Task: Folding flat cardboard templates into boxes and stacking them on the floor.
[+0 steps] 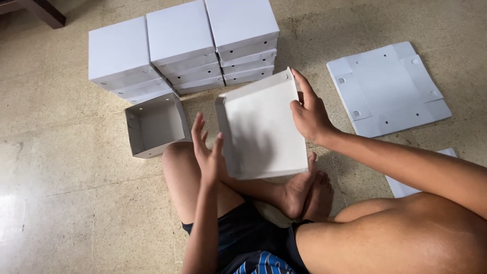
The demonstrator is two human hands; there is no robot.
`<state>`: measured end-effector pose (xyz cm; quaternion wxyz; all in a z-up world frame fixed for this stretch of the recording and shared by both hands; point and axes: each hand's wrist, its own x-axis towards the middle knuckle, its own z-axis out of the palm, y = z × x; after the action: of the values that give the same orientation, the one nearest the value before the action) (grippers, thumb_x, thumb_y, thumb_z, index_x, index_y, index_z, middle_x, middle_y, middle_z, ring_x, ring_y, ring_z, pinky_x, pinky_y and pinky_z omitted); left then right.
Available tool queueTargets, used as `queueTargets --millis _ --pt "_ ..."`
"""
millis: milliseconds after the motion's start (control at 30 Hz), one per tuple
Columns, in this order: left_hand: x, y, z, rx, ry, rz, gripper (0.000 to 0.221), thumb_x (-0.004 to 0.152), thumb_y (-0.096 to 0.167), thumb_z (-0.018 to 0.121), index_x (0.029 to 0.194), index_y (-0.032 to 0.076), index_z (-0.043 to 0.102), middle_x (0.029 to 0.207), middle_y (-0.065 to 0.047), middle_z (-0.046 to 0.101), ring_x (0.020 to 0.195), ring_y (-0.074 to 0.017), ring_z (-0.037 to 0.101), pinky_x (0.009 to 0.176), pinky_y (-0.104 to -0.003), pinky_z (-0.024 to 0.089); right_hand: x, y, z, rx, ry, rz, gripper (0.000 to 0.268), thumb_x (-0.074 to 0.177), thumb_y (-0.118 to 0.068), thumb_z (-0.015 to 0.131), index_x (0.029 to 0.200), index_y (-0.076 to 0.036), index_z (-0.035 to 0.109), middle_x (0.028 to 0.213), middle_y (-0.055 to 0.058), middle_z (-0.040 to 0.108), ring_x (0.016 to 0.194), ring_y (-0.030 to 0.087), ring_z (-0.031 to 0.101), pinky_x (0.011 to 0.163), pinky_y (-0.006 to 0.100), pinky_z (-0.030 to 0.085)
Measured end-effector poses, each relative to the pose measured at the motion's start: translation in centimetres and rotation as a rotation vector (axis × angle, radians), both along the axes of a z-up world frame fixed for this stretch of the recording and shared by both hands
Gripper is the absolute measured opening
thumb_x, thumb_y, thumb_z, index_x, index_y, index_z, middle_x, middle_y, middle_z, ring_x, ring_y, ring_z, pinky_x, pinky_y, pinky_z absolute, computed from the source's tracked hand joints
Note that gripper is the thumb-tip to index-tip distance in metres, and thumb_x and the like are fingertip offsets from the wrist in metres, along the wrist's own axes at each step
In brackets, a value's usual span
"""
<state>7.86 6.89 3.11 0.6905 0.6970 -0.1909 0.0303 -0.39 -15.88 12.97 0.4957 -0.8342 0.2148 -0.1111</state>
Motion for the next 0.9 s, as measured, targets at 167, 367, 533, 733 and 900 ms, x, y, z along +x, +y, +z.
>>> queueTargets --millis 167,367,533,733,900 --pt "1.5 0.4 -7.6 -0.075 0.524 -0.045 0.047 0.100 0.027 0.062 0.139 0.006 0.048 0.141 -0.026 0.051 0.135 -0.0473 0.043 0.111 -0.068 0.027 1.1 -0.2 -3.7 0.011 0.235 0.143 0.066 0.089 -0.013 0.043 0.153 -0.030 0.040 0.114 0.020 0.072 0.089 0.030 0.071 0.070 0.043 0.054" --pt "-2.4 -2.5 -12.3 -0.158 0.771 0.040 0.023 0.097 0.016 0.067 0.117 0.007 0.076 0.111 -0.012 0.076 0.105 -0.0193 0.064 0.097 -0.038 0.046 0.5 -0.2 -4.5 -0.042 0.402 0.131 0.052 0.089 -0.020 0.051 0.137 -0.035 0.057 0.093 0.004 0.077 0.075 0.021 0.070 0.064 0.035 0.053" --pt "-0.1 -3.0 -12.6 -0.132 0.593 0.036 0.018 0.096 0.018 0.073 0.111 0.007 0.073 0.098 -0.011 0.075 0.089 -0.0158 0.061 0.084 -0.038 0.050 1.8 -2.8 -7.9 -0.066 0.344 0.034 0.041 0.091 -0.025 0.058 0.130 -0.035 0.063 0.089 -0.001 0.076 0.069 0.014 0.068 0.058 0.029 0.052" --pt "-0.4 -3.2 -16.8 -0.263 0.744 0.093 0.035 0.093 0.024 0.076 0.122 0.010 0.062 0.097 -0.007 0.075 0.086 -0.0124 0.061 0.081 -0.036 0.049 3.3 -2.7 -8.0 -0.164 0.259 -0.091 0.036 0.090 -0.019 0.056 0.124 -0.014 0.069 0.085 0.013 0.075 0.074 0.026 0.069 0.064 0.040 0.053" --pt "0.2 -2.4 -15.2 -0.381 0.704 0.148 0.025 0.095 0.012 0.071 0.119 0.008 0.066 0.092 -0.011 0.076 0.077 -0.0149 0.067 0.071 -0.032 0.055 4.9 -2.8 -8.2 -0.166 0.268 -0.106 0.038 0.089 -0.025 0.058 0.123 -0.014 0.071 0.078 0.008 0.074 0.072 0.022 0.067 0.062 0.039 0.053"
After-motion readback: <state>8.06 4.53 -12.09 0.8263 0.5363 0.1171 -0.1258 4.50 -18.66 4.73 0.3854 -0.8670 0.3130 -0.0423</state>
